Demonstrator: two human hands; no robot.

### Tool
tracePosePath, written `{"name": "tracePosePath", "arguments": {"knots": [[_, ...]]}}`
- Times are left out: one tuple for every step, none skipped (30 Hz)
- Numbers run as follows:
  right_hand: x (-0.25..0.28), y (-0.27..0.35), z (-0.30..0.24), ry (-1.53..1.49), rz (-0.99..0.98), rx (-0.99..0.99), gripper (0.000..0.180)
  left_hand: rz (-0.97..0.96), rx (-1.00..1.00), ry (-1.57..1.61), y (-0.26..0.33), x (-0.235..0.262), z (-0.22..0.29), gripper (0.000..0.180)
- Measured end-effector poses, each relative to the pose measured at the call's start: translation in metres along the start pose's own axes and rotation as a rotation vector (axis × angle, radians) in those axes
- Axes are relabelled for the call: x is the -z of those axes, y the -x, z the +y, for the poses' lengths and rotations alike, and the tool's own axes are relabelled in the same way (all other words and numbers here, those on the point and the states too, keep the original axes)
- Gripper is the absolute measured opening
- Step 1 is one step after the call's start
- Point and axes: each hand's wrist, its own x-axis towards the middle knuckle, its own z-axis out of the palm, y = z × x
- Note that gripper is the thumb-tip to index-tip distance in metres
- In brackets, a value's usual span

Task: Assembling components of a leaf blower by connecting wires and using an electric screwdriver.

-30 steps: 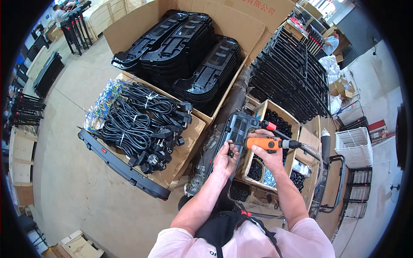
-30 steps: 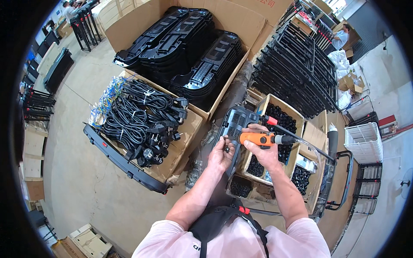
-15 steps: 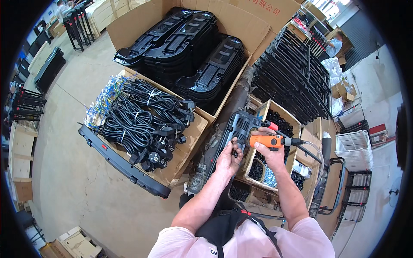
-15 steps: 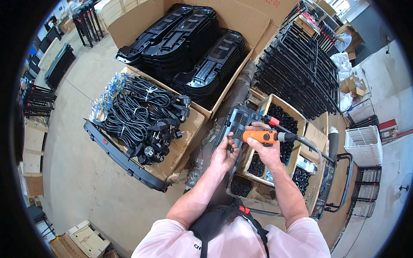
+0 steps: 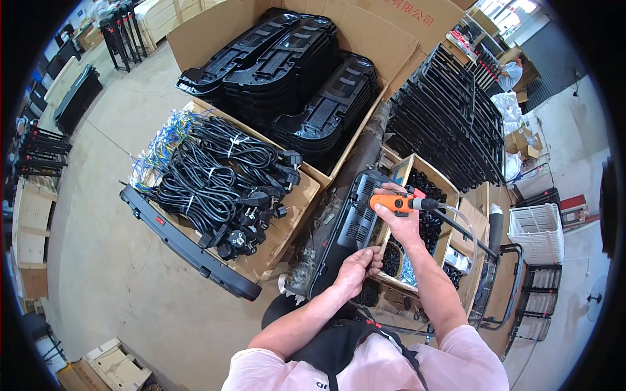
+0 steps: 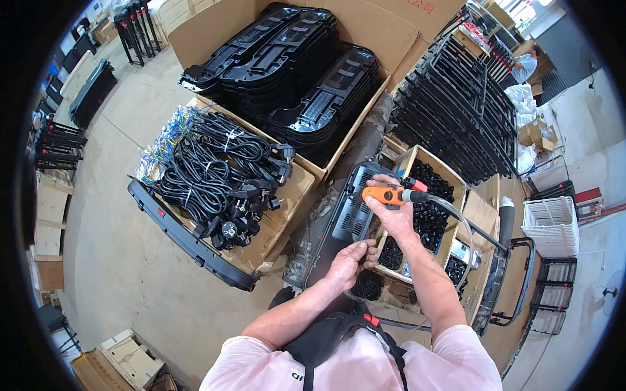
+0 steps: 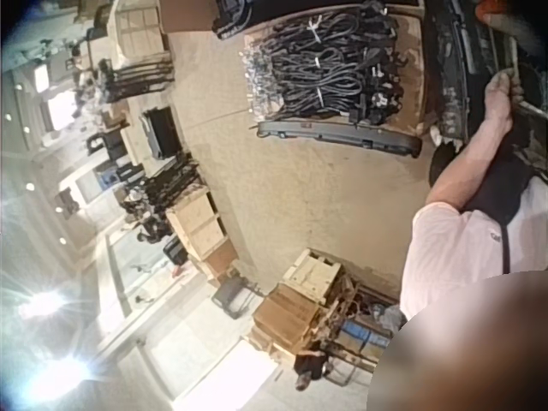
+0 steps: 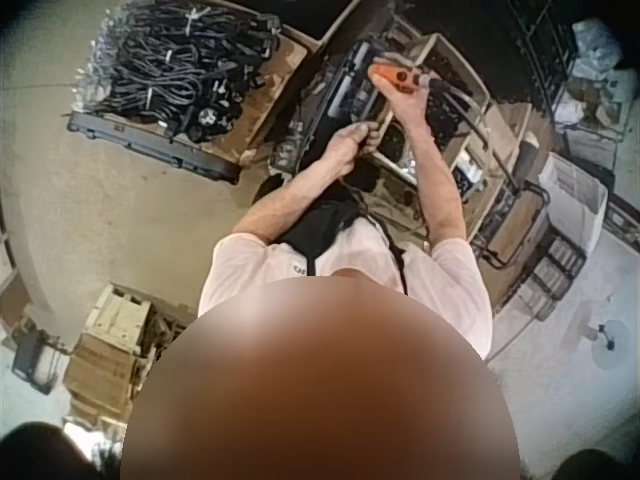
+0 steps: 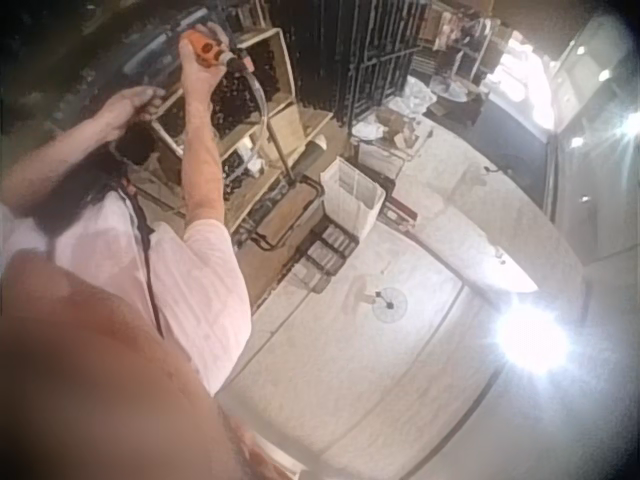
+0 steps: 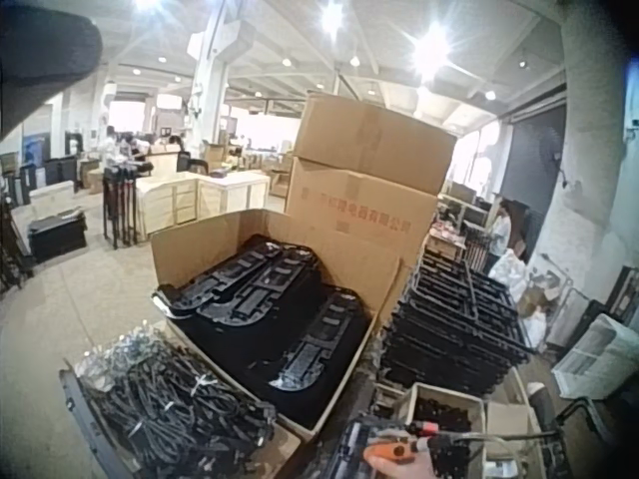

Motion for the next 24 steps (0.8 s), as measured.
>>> {"name": "tracePosePath", "arguments": {"knots": [[-0.003,-0.001,-0.001,0.001,-0.004,0.0,0.054,0.001,-0.003,0.003,0.001,0.002,-0.001,0.033],[-0.006,-0.001,-0.003,-0.006,0.0,0.01,0.05,-0.011,-0.002,0.001,0.004,0.001,-0.001,0.033],[-0.007,-0.002,-0.004,-0.013,0.004,0.019,0.046,-0.023,0.0,0.0,0.006,0.0,0.001,0.033],[-0.007,-0.005,-0.003,-0.011,0.002,0.018,0.046,-0.024,0.0,0.003,0.007,0.001,0.002,0.033],[-0.007,-0.009,-0.003,0.11,-0.042,0.073,0.041,-0.045,-0.017,-0.03,0.008,0.003,0.002,0.032],[-0.006,-0.012,-0.003,0.23,-0.086,0.129,0.035,-0.067,-0.033,-0.063,0.01,0.005,0.002,0.032],[-0.01,-0.013,-0.003,0.264,-0.078,0.125,0.032,-0.068,-0.033,-0.059,0.012,0.006,0.001,0.032],[-0.011,-0.014,-0.002,0.268,-0.078,0.102,0.032,-0.045,-0.025,-0.053,0.014,0.006,0.002,0.031],[-0.011,-0.015,-0.001,0.27,-0.078,0.08,0.031,-0.022,-0.017,-0.047,0.017,0.005,0.003,0.031],[-0.01,-0.017,0.002,0.274,-0.078,0.082,0.031,-0.011,-0.019,-0.018,0.019,0.005,0.003,0.031],[-0.011,-0.019,0.003,0.265,-0.076,0.082,0.03,-0.013,-0.024,-0.016,0.021,0.007,0.001,0.031],[-0.011,-0.02,0.005,0.256,-0.075,0.082,0.03,0.001,-0.026,0.021,0.023,0.01,0.0,0.031],[-0.012,-0.021,0.005,0.256,-0.079,0.087,0.03,0.015,-0.029,0.059,0.025,0.012,-0.002,0.031],[-0.012,-0.02,0.004,0.26,-0.083,0.079,0.03,0.013,-0.032,0.058,0.028,0.012,-0.002,0.031],[-0.012,-0.019,0.004,0.262,-0.087,0.072,0.031,0.025,-0.029,0.084,0.031,0.013,-0.003,0.03],[-0.008,-0.022,0.014,0.257,-0.086,0.071,0.033,0.037,-0.026,0.108,0.034,0.013,-0.004,0.029],[-0.008,-0.023,0.015,0.254,-0.088,0.075,0.033,0.038,-0.031,0.106,0.037,0.016,-0.006,0.029],[-0.008,-0.024,0.015,0.222,-0.093,0.065,0.036,0.031,-0.032,0.111,0.04,0.018,-0.008,0.029],[-0.007,-0.025,0.015,0.191,-0.097,0.056,0.04,0.023,-0.031,0.115,0.042,0.02,-0.01,0.028],[-0.007,-0.027,0.012,0.165,-0.107,0.07,0.046,0.022,-0.035,0.11,0.043,0.022,-0.011,0.028],[-0.006,-0.023,0.01,0.161,-0.104,0.074,0.046,0.021,-0.036,0.138,0.044,0.023,-0.013,0.028],[-0.002,-0.018,0.007,0.14,-0.075,0.089,0.049,0.02,-0.034,0.165,0.045,0.024,-0.015,0.028],[-0.004,-0.011,0.002,0.113,-0.051,0.101,0.051,0.024,-0.038,0.159,0.045,0.028,-0.016,0.028],[-0.008,0.004,-0.005,0.049,-0.032,0.161,0.052,0.062,-0.06,0.189,0.044,0.034,-0.018,0.028]]}}
